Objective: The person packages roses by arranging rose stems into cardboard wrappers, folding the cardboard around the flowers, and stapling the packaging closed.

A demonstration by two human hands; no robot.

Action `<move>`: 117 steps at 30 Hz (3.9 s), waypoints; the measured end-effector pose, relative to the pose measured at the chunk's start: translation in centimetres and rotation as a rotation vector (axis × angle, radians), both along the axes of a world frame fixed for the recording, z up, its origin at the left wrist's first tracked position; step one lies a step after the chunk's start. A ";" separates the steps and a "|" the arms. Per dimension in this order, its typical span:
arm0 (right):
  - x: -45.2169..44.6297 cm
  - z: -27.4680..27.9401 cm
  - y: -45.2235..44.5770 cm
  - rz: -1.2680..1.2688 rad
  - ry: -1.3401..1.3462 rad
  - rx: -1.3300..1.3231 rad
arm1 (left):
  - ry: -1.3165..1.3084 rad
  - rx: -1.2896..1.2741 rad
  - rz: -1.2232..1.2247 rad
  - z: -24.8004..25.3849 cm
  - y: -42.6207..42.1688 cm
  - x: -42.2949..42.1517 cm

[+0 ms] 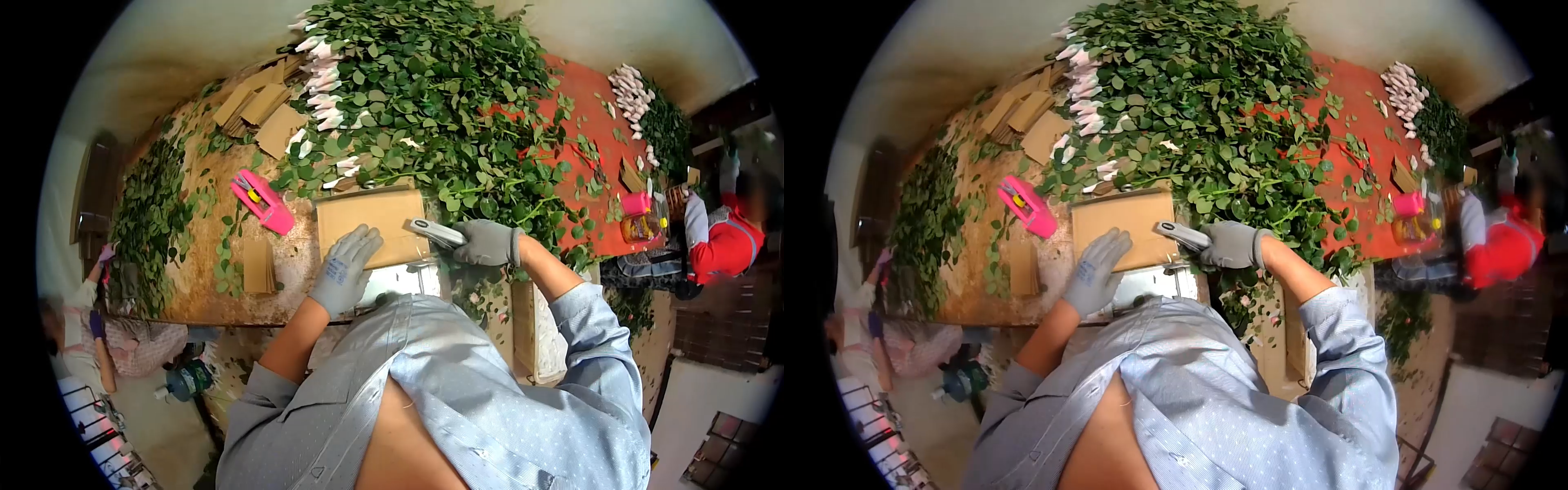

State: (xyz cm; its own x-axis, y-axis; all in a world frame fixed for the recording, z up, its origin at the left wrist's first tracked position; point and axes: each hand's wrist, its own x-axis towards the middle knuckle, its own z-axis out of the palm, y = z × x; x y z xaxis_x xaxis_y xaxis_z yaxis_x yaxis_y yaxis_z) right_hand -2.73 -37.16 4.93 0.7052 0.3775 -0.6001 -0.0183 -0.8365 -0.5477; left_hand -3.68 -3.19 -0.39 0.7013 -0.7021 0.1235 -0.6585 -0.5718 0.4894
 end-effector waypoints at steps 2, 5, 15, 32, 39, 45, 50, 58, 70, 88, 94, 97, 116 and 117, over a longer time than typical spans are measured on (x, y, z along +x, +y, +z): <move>0.5 -0.2 -0.1 0.054 -0.024 0.061 | 0.003 -0.012 0.014 0.1 0.1 -0.2; 0.7 -0.4 0.3 0.088 -0.061 0.025 | 0.032 -0.020 0.013 0.1 0.0 -0.1; -0.4 -0.3 1.3 0.084 -0.094 -0.193 | -0.007 -0.001 0.021 -0.7 0.0 -0.2; -3.2 0.3 15.9 -0.083 -0.853 0.309 | 1.026 -1.271 0.647 -3.8 9.8 -1.6; -1.7 -2.1 8.1 -0.023 -0.538 -0.522 | 0.542 -0.047 0.789 -5.4 15.8 -6.0; 4.7 1.8 18.3 -0.046 -0.948 -0.042 | 0.236 0.287 0.749 -11.3 15.7 -6.8; 11.1 -3.5 27.4 -0.030 -0.622 0.336 | 0.188 0.174 0.706 -10.7 17.1 -6.1; 18.6 -11.3 36.5 -0.064 -0.389 0.235 | -0.245 -0.014 1.233 -9.4 31.9 -2.5; 19.3 -11.4 41.2 -0.108 -0.584 0.165 | -0.104 0.070 1.332 -16.6 35.6 -3.6; 8.0 -5.5 38.0 -0.481 0.603 0.787 | -0.278 0.109 1.228 -17.0 36.0 -3.2; 4.7 0.9 24.3 -0.789 0.021 0.592 | -0.289 0.093 1.149 -17.0 36.3 -2.9; 2.6 1.7 21.1 -0.806 -0.010 0.625 | -0.313 0.118 1.150 -17.3 36.2 -3.0; -1.8 2.6 21.5 -0.904 0.184 1.134 | 0.356 -0.764 0.285 4.4 9.1 1.9; -1.9 3.0 21.7 -0.901 0.150 1.067 | 0.455 -0.806 0.279 4.8 8.0 1.8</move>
State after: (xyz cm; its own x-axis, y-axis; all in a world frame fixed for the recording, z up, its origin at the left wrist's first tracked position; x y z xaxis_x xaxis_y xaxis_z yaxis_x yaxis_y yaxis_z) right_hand -4.66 -15.48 7.97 0.9015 0.1521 -0.4052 -0.4327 0.3055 -0.8482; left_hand -1.84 4.78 4.45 0.9297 -0.3263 0.1711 -0.2008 -0.0593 0.9778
